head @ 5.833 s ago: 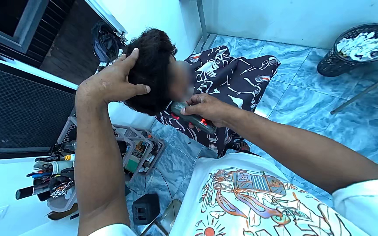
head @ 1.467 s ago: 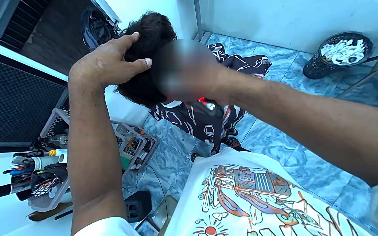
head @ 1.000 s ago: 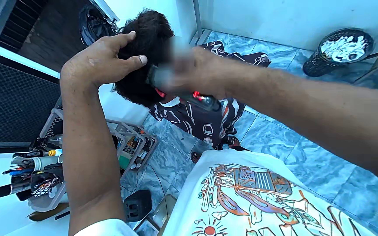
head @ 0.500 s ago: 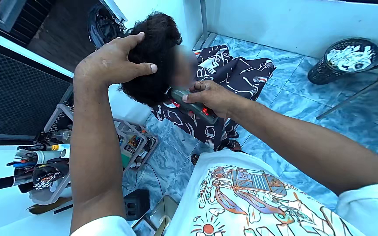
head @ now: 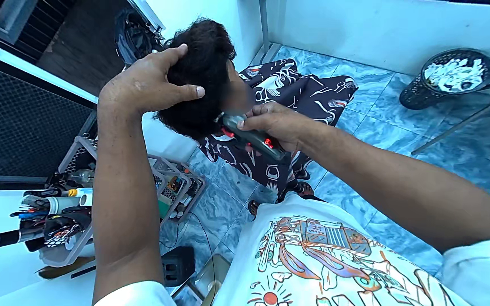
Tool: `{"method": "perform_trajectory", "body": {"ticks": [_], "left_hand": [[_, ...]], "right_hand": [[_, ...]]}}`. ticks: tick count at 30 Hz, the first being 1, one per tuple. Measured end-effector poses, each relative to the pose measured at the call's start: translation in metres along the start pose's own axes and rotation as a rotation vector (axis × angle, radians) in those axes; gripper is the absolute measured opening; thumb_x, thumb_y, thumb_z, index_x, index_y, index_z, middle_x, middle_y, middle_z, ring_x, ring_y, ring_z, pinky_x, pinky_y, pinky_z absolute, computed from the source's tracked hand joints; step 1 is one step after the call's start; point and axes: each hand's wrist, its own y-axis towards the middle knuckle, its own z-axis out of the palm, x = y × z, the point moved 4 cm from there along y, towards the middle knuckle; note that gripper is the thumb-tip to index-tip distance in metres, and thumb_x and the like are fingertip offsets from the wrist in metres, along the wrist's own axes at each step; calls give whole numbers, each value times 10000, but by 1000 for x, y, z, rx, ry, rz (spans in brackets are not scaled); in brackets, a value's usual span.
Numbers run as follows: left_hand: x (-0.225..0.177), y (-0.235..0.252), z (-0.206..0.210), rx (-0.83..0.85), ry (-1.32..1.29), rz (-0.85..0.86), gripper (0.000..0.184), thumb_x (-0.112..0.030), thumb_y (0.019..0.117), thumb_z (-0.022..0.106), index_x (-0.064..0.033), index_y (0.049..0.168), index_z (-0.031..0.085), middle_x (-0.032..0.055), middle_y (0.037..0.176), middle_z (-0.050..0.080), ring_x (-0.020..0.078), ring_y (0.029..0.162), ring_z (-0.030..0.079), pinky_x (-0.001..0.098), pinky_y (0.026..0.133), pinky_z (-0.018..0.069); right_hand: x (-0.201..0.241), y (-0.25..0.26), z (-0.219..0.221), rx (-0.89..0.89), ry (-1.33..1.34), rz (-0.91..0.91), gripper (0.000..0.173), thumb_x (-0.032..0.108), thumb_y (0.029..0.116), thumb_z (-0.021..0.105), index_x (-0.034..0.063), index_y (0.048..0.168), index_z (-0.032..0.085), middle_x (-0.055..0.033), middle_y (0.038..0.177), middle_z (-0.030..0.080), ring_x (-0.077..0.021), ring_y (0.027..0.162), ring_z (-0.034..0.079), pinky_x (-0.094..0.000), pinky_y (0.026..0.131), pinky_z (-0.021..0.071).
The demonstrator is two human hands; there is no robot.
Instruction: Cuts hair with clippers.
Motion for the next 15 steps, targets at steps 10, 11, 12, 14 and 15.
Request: {"method": "perform_trajectory", "body": {"ticks": [10,11,12,14,15], "left_hand": [[-1,-1,1,-2,8,-9,975,-648,849,709,-206,1628,323,78,1570,487,212,1447,465,526,1195,369],[0,-1,1,-1,10,-11,978,-654,847,706,-209,1628,323,79,1567,489,217,1444,469,535,1191,371],[1,-1,0,1,11,-10,977,-655,849,704,-209,1629,320,81,1569,486,221,1445,466,541,1191,369],[0,-1,0,2,14,-10,976,-662,853,695,-214,1632,314,75,1573,482,213,1450,461,535,1196,365],[0,-1,0,-2,14,-9,972,-658,855,693,-211,1631,316,81,1570,486,219,1448,465,541,1192,367]], "right_hand": [[22,-9,9,-4,-23,-49,298,227,1016,659,14,1216,602,-175,947,712,-263,691,714,-389,581,626],[27,-10,11,-1,-25,-63,297,231,1017,658,15,1211,594,-178,954,715,-267,692,720,-392,579,630],[26,-10,12,-3,-50,-64,293,222,1009,668,7,1195,596,-181,938,711,-268,672,714,-393,561,627],[15,-10,11,-16,-120,-21,277,205,991,693,-12,1142,609,-187,881,690,-264,621,687,-393,528,611],[12,-10,10,-30,-144,2,270,202,991,695,-16,1127,612,-188,870,691,-262,614,690,-387,525,614]]}}
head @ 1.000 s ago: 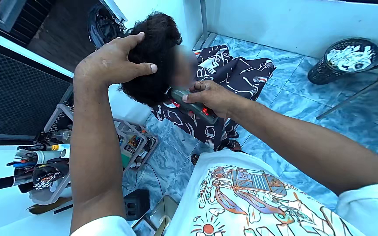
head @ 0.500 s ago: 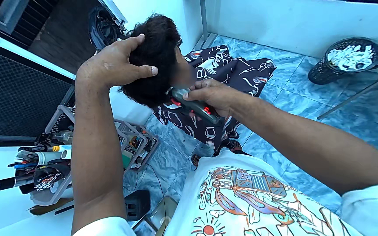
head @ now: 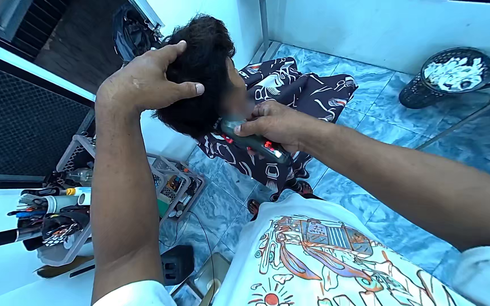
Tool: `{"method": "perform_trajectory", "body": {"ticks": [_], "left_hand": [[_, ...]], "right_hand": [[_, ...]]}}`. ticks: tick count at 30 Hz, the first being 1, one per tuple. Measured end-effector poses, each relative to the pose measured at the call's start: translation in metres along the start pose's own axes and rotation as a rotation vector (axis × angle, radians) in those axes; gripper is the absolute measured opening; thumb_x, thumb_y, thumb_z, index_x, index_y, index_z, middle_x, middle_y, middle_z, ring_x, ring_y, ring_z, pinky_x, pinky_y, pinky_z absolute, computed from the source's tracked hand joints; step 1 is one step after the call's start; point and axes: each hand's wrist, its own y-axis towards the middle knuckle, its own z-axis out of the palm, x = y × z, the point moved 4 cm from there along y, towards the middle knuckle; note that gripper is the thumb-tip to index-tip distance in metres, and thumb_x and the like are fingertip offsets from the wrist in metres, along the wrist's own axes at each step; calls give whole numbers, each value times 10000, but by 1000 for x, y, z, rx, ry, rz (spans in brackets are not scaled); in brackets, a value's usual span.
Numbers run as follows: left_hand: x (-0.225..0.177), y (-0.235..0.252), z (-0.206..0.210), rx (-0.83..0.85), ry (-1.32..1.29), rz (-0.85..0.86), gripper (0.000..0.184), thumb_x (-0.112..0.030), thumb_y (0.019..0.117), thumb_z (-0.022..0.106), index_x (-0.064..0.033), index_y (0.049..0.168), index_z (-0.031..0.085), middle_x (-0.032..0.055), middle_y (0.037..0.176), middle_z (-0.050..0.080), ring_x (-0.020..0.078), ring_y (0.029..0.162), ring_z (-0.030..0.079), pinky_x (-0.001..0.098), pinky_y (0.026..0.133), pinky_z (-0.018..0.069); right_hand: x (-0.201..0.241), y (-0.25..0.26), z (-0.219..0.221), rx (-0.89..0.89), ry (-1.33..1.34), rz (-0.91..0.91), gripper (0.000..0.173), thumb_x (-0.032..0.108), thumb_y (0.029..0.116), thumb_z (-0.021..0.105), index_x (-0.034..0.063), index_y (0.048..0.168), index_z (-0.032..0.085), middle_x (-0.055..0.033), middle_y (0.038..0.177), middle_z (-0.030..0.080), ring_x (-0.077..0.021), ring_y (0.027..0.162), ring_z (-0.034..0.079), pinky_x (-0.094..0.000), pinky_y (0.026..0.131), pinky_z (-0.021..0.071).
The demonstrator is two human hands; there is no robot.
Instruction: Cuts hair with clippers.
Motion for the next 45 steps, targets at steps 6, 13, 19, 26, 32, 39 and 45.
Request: {"method": "perform_trajectory", "body": {"ticks": [6,13,19,26,32,39,45], "left_hand": [[1,0,0,13,-2,-6,960,-647,869,686,-214,1636,305,85,1579,475,224,1453,460,539,1196,366],[-3,-2,0,21,-6,1,949,-635,886,674,-195,1639,298,83,1593,459,207,1466,443,511,1209,351],[-5,-3,-1,22,-11,15,927,-583,905,686,-189,1643,286,90,1599,449,209,1473,431,501,1216,342],[-4,-3,-1,29,-23,34,909,-551,914,691,-189,1643,288,90,1573,481,188,1436,477,472,1198,377],[-4,-4,0,30,-16,22,899,-560,926,664,-186,1647,278,104,1601,444,218,1475,427,502,1218,334],[-3,-5,-1,31,-14,21,890,-573,925,655,-199,1644,290,88,1597,452,204,1472,432,496,1216,342],[-1,-3,-1,34,-28,35,850,-575,939,640,-213,1636,314,80,1550,508,175,1413,500,476,1182,397]], "right_hand": [[18,-4,5,2,44,-72,293,214,1004,678,-2,1179,586,-180,908,699,-258,643,704,-383,542,622],[25,-6,7,-33,10,-72,294,228,1011,675,6,1184,593,-166,914,706,-248,663,714,-377,562,631],[8,-9,4,-48,-99,6,294,220,989,708,0,1158,613,-164,888,701,-234,626,704,-367,537,625],[16,-11,6,-34,-150,-42,286,212,987,707,2,1164,626,-158,895,695,-234,625,691,-371,534,620],[38,-11,7,-58,-52,-98,294,222,1008,680,-4,1177,598,-159,931,714,-244,671,726,-376,575,645],[25,-9,6,-60,-120,-49,296,230,997,699,4,1163,604,-147,895,703,-219,635,703,-358,553,626],[22,-11,7,-59,-197,-39,302,223,978,724,0,1158,632,-150,885,704,-225,625,702,-358,539,624]]}}
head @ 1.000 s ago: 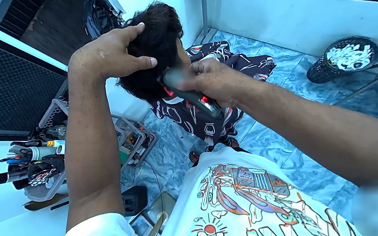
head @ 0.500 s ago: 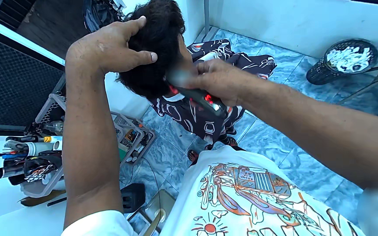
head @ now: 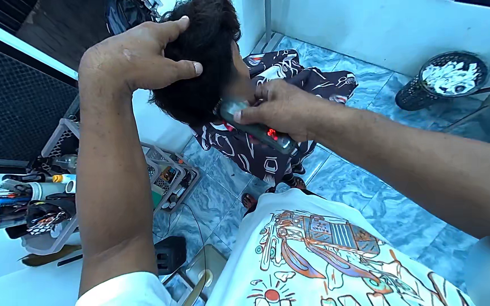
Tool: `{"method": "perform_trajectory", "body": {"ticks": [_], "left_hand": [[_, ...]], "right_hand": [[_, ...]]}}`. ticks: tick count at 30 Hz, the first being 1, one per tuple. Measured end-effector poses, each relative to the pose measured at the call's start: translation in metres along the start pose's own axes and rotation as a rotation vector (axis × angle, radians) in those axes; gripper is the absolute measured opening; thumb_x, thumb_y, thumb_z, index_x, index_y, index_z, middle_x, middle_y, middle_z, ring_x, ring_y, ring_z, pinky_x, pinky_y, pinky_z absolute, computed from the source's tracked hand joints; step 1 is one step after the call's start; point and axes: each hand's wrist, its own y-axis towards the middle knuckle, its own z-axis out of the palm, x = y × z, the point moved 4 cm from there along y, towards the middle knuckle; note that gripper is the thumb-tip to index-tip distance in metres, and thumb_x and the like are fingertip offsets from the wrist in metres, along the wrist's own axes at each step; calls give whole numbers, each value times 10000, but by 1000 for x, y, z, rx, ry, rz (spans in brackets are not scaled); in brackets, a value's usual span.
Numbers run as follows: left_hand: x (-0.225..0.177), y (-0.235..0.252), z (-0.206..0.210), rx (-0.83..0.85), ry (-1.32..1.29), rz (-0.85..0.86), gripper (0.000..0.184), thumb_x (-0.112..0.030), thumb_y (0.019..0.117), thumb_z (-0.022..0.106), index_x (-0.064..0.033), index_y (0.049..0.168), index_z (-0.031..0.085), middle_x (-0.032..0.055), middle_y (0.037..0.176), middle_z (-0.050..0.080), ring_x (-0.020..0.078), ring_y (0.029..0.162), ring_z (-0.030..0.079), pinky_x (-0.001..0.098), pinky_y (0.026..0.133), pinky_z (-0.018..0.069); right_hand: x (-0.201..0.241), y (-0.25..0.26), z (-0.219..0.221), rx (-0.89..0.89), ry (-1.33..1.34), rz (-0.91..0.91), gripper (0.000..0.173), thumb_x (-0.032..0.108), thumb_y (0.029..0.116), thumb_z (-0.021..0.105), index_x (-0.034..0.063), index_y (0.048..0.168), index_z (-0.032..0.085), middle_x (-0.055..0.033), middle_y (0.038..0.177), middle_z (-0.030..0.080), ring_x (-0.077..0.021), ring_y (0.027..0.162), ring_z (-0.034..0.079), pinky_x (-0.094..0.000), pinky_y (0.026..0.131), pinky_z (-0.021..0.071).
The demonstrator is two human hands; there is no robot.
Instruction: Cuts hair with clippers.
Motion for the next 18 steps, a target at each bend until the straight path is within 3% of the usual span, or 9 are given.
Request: {"method": "perform_trajectory", "body": {"ticks": [5,7,9,10,13,15,16,17,18], "left_hand": [[-2,0,1,-2,-23,-11,809,-564,964,609,-208,1632,325,70,1544,518,148,1401,510,439,1181,400],[-4,-2,1,-10,-32,-23,735,-593,1016,488,-208,1626,346,49,1593,469,141,1458,450,450,1220,352],[-8,-7,-1,-66,-166,-34,689,-611,1070,283,-225,1640,316,-6,1662,373,94,1517,352,422,1269,289],[-3,-13,1,-150,-309,-36,672,-599,1083,218,-227,1633,322,-18,1637,406,71,1493,380,395,1257,322],[52,-54,18,-828,-941,39,529,-383,1131,220,-56,1510,391,119,1438,575,246,1274,599,457,1013,549],[75,-101,50,-1488,-1295,163,704,-446,1107,-1,31,1349,457,240,1164,666,379,1042,682,535,834,599],[65,-118,68,-1787,-1394,145,754,-524,1081,-37,-5,1077,510,182,860,661,334,805,687,489,673,598],[43,-125,84,-1913,-1454,162,780,-577,1058,-58,-59,904,505,118,689,618,279,637,656,436,554,576],[16,-120,96,-1867,-1505,276,846,-621,1034,-81,-85,830,540,91,633,618,245,548,634,400,482,565]], "right_hand": [[30,5,-5,24,54,-47,292,241,1005,688,2,1155,615,-149,918,704,-234,668,719,-382,578,644],[30,3,-4,57,-32,-76,277,233,987,711,3,1115,627,-151,890,699,-237,634,703,-395,553,633],[-5,-6,-15,112,-111,-49,283,237,983,710,13,1140,639,-156,890,701,-254,634,694,-419,556,625],[-35,-16,-25,122,-90,-19,292,241,986,705,12,1157,642,-166,889,705,-269,636,696,-430,550,624],[-148,-68,-87,41,197,107,470,363,960,685,69,1313,582,-157,998,699,-268,737,710,-433,624,636],[-230,-117,-142,-190,498,164,628,482,889,722,95,1354,552,-128,1047,699,-235,768,710,-400,633,633],[-267,-144,-164,-336,657,176,561,495,905,700,132,1313,573,-98,1020,711,-198,745,711,-357,603,626],[-297,-171,-182,-471,779,179,439,488,962,625,165,1260,607,-64,964,717,-162,723,707,-323,588,618],[-320,-195,-198,-571,877,185,363,485,1016,534,192,1202,642,-37,909,727,-139,708,710,-302,585,615]]}}
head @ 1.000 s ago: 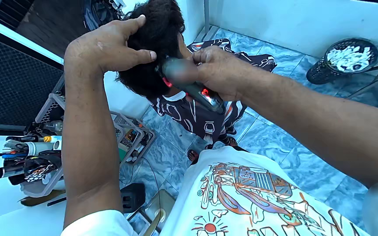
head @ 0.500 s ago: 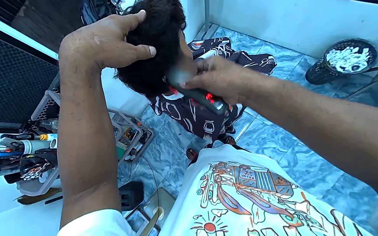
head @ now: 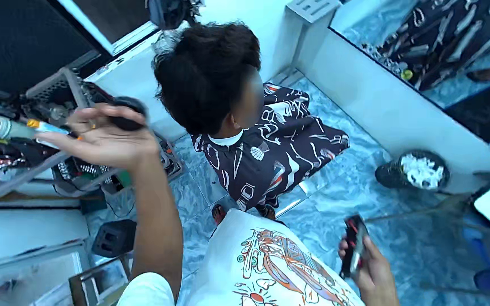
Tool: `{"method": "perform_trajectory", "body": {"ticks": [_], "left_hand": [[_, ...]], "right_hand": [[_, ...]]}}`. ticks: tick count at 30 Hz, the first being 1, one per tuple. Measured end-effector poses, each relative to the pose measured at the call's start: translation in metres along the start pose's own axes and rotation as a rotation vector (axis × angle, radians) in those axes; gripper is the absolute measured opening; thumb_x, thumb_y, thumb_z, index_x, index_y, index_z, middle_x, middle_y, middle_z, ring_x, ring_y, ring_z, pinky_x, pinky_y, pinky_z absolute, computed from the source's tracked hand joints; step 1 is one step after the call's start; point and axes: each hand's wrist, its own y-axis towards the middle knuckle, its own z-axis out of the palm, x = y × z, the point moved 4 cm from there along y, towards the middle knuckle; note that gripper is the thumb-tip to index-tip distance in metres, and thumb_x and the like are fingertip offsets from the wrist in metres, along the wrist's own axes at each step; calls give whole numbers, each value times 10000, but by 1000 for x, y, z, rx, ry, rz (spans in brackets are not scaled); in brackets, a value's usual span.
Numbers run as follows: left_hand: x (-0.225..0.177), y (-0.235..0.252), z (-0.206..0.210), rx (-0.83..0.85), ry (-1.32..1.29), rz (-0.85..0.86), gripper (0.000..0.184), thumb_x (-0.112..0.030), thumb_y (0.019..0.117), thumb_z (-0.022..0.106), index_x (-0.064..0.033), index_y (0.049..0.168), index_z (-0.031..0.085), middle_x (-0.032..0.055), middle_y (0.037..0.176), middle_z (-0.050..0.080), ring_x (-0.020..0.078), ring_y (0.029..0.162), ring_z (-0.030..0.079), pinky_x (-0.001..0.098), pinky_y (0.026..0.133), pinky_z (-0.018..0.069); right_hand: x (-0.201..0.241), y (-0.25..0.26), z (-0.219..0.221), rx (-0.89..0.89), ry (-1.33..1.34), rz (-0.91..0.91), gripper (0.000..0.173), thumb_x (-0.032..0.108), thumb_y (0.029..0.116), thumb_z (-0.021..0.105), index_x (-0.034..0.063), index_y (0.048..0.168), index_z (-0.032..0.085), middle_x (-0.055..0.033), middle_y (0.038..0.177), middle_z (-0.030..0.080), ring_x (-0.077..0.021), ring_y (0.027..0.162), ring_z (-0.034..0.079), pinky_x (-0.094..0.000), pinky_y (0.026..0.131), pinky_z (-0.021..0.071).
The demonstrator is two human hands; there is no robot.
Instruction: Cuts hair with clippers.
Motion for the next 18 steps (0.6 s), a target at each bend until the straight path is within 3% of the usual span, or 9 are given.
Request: {"method": "perform_trajectory", "body": {"ticks": [2,5,7,8,10,12,14,16,18], "left_hand": [[12,-50,37,262,-114,-89,920,-696,982,-87,-121,831,614,61,641,643,209,514,630,372,464,571],[50,-93,79,523,-81,-63,739,-666,1044,155,-162,945,687,42,744,695,210,599,680,400,542,612],[79,-125,74,543,230,-123,595,-505,1112,193,-136,939,626,35,710,692,193,593,685,399,569,624],[88,-146,66,559,460,-248,581,-401,1131,158,-54,944,586,61,682,675,197,567,668,397,557,611],[90,-196,49,633,816,-640,608,-395,1135,164,22,1014,589,103,690,652,219,535,645,403,514,594],[81,-235,31,705,913,-877,614,-427,1128,206,21,1036,616,105,724,654,206,551,648,376,514,594],[72,-254,19,682,866,-938,594,-399,1128,213,9,966,614,73,689,644,165,537,641,324,510,587],[64,-260,16,636,828,-948,579,-374,1130,201,0,944,602,53,650,626,144,514,624,295,498,574],[54,-258,16,624,855,-950,554,-363,1136,231,9,1067,636,54,654,624,144,512,611,288,493,561]], "right_hand": [[6,-10,-59,-43,177,11,433,488,1074,369,183,1146,667,-34,911,744,-126,753,727,-272,639,616],[37,-1,-89,107,366,-58,436,471,1071,435,135,1261,637,-93,1124,729,-191,960,742,-324,785,638],[70,11,-73,207,272,-115,423,482,1028,534,162,1276,656,-69,1157,724,-167,923,737,-298,725,633],[90,17,-57,273,212,-142,434,505,997,580,173,1258,677,-48,1139,727,-138,866,730,-266,667,619],[123,22,-24,453,182,-180,494,535,940,655,153,1250,700,-49,1121,727,-129,795,715,-255,605,599],[142,26,8,669,235,-229,585,530,942,656,100,1338,636,-83,1172,702,-156,787,709,-278,600,599],[147,36,41,773,169,-286,672,529,937,665,84,1434,579,-68,1145,708,-145,728,693,-282,561,592],[135,48,73,596,-177,-321,529,469,971,653,133,1377,613,-15,1023,725,-118,666,669,-281,534,581],[112,54,108,324,-658,-373,470,326,1010,610,27,1365,542,-93,988,693,-196,670,668,-375,562,603]]}}
